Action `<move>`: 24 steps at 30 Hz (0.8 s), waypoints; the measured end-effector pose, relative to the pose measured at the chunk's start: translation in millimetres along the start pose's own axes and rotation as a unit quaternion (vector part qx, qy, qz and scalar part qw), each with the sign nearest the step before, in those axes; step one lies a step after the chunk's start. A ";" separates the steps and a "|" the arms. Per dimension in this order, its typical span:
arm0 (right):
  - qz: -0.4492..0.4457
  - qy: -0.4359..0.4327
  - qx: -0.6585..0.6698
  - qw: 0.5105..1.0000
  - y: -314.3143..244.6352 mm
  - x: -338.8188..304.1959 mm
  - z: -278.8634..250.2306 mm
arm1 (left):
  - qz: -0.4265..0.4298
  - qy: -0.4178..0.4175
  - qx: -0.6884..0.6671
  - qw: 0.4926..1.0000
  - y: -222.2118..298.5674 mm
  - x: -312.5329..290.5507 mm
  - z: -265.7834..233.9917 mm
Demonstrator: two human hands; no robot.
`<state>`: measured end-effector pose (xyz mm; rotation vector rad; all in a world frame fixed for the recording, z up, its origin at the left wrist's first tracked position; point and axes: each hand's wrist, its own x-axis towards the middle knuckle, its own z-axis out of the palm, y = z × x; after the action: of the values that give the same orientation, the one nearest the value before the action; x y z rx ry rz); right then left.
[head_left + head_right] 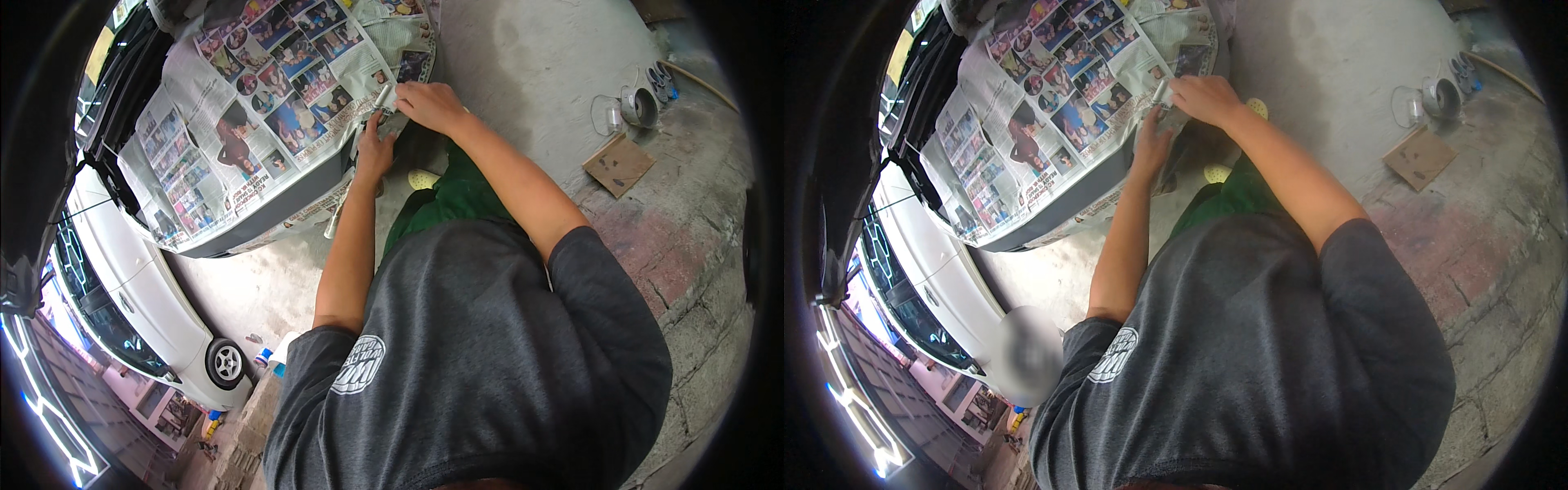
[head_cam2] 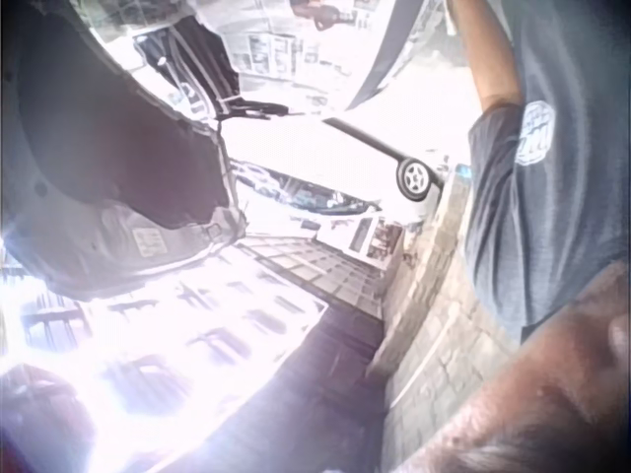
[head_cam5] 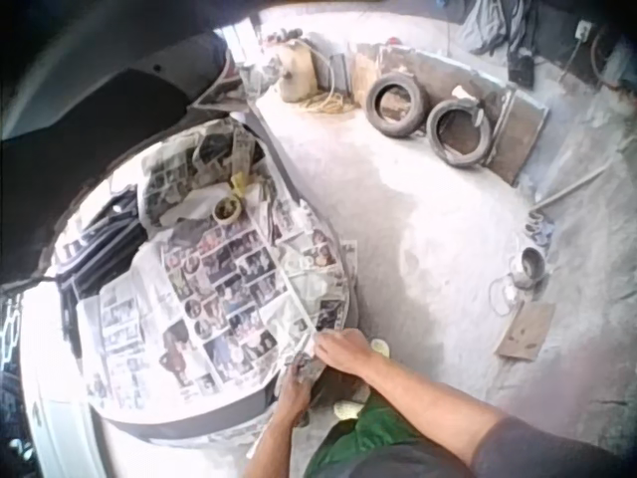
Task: The person sits on the floor and uses masking tape to secure sheets of newspaper onto a car bumper. They repeatedly tear pieces of tape and press them onto the newspaper to hold it in place.
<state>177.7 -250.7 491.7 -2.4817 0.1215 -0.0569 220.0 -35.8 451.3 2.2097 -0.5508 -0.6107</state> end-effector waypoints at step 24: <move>0.092 -0.051 -0.124 0.987 30.3 79.2 -19.9 | -0.022 -0.003 0.049 0.999 -13.3 7.9 7.5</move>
<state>252.8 -294.8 489.8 -2.7030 0.3328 0.1727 224.4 -36.2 434.7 2.3174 -0.5473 -0.6259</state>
